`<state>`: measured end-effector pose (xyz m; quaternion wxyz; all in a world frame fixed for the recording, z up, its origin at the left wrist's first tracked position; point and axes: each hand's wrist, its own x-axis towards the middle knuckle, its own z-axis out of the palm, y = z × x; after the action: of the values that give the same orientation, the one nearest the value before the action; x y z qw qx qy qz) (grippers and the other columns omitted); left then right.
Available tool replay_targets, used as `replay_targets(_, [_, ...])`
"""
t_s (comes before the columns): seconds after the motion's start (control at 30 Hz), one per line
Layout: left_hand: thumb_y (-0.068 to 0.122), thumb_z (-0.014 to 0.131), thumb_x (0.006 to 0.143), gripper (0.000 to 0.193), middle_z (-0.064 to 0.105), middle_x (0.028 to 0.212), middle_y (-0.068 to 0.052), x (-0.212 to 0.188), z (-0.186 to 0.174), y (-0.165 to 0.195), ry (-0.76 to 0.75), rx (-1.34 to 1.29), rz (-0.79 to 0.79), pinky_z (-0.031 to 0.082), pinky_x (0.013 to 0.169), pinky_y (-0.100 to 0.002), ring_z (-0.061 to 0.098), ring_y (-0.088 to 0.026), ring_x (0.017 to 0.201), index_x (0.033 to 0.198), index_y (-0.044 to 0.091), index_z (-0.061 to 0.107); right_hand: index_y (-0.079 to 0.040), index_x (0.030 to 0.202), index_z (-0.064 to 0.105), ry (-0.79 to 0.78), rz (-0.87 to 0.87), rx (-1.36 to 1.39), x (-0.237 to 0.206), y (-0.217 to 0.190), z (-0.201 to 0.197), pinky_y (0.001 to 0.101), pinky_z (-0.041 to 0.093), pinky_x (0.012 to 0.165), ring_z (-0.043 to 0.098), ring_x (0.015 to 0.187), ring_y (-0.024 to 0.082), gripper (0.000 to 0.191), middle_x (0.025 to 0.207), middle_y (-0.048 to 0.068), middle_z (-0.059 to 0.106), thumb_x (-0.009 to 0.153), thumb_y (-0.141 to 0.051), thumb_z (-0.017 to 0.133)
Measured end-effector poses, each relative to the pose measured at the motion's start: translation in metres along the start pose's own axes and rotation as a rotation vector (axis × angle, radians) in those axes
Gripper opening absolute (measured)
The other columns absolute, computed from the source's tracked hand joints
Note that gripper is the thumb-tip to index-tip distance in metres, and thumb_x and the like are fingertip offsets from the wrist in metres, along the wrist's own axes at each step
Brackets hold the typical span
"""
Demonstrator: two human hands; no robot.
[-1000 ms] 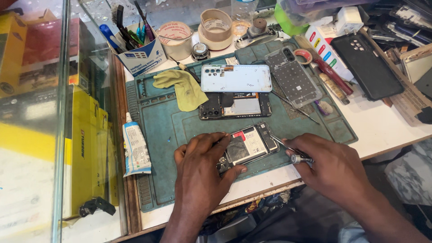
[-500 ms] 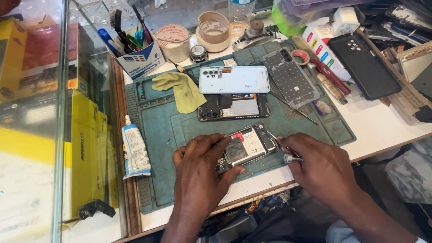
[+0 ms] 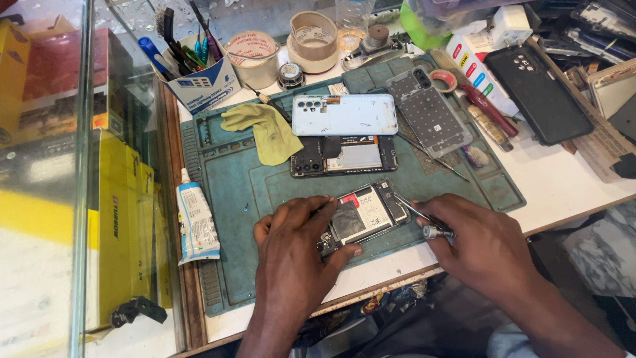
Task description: The person unscrews several small components from the internal frame of a mobile phone using a precision screwdriver.
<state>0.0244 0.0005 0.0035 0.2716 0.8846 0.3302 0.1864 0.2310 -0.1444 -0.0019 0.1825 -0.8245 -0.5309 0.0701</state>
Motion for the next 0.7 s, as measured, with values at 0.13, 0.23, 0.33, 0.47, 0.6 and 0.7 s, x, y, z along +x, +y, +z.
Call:
replay_targets(0.13, [0.038, 0.089, 0.064, 0.074, 0.065, 0.133, -0.006, 0.0, 0.0, -0.001, -0.011, 0.005, -0.009, 0.029, 0.101, -0.049, 0.052, -0.026, 0.126, 0.129, 0.008, 0.07, -0.019, 0.116, 0.072, -0.054, 0.015, -0.006, 0.003, -0.002, -0.003, 0.0407, 0.059, 0.068, 0.074, 0.083, 0.026, 0.042, 0.106, 0.0, 0.076, 0.075, -0.015, 0.075])
replay_targets(0.23, [0.039, 0.089, 0.065, 0.075, 0.065, 0.133, -0.006, 0.001, 0.001, -0.001, -0.016, 0.011, -0.006, 0.029, 0.101, -0.049, 0.052, -0.027, 0.128, 0.13, 0.007, 0.07, -0.018, 0.114, 0.071, -0.038, 0.004, -0.014, 0.004, -0.002, -0.002, 0.0401, 0.059, 0.068, 0.075, 0.081, 0.025, 0.041, 0.105, 0.0, 0.076, 0.073, -0.011, 0.073])
replay_targets(0.33, [0.039, 0.089, 0.066, 0.073, 0.065, 0.133, -0.006, 0.0, 0.001, -0.001, -0.006, 0.007, 0.004, 0.029, 0.102, -0.049, 0.052, -0.026, 0.125, 0.13, 0.008, 0.07, -0.016, 0.109, 0.071, 0.012, 0.0, -0.005, 0.002, -0.001, 0.003, 0.0399, 0.059, 0.068, 0.075, 0.081, 0.024, 0.038, 0.101, 0.0, 0.076, 0.072, -0.009, 0.071])
replay_targets(0.47, [0.039, 0.088, 0.067, 0.07, 0.065, 0.133, -0.007, -0.001, 0.001, -0.002, -0.004, 0.004, 0.008, 0.029, 0.102, -0.05, 0.052, -0.026, 0.126, 0.127, 0.007, 0.07, -0.015, 0.105, 0.07, 0.038, 0.035, 0.03, -0.001, 0.001, 0.004, 0.0393, 0.059, 0.067, 0.075, 0.082, 0.024, 0.033, 0.098, 0.0, 0.076, 0.073, -0.008, 0.072])
replay_targets(0.6, [0.038, 0.088, 0.067, 0.07, 0.064, 0.134, -0.007, -0.001, 0.001, -0.002, 0.0, 0.01, 0.008, 0.029, 0.102, -0.049, 0.052, -0.026, 0.126, 0.126, 0.007, 0.069, -0.015, 0.109, 0.072, 0.119, 0.038, 0.081, -0.005, 0.006, -0.002, 0.0388, 0.058, 0.065, 0.075, 0.078, 0.023, 0.036, 0.099, 0.002, 0.076, 0.074, -0.006, 0.073])
replay_targets(0.7, [0.041, 0.088, 0.067, 0.07, 0.062, 0.132, -0.009, -0.002, 0.001, 0.0, 0.059, 0.017, 0.057, 0.029, 0.1, -0.051, 0.051, -0.029, 0.126, 0.126, 0.008, 0.07, -0.015, 0.11, 0.075, 0.062, 0.094, 0.151, -0.011, 0.01, -0.003, 0.0334, 0.059, 0.058, 0.073, 0.067, 0.016, 0.023, 0.106, -0.001, 0.08, 0.088, -0.019, 0.077])
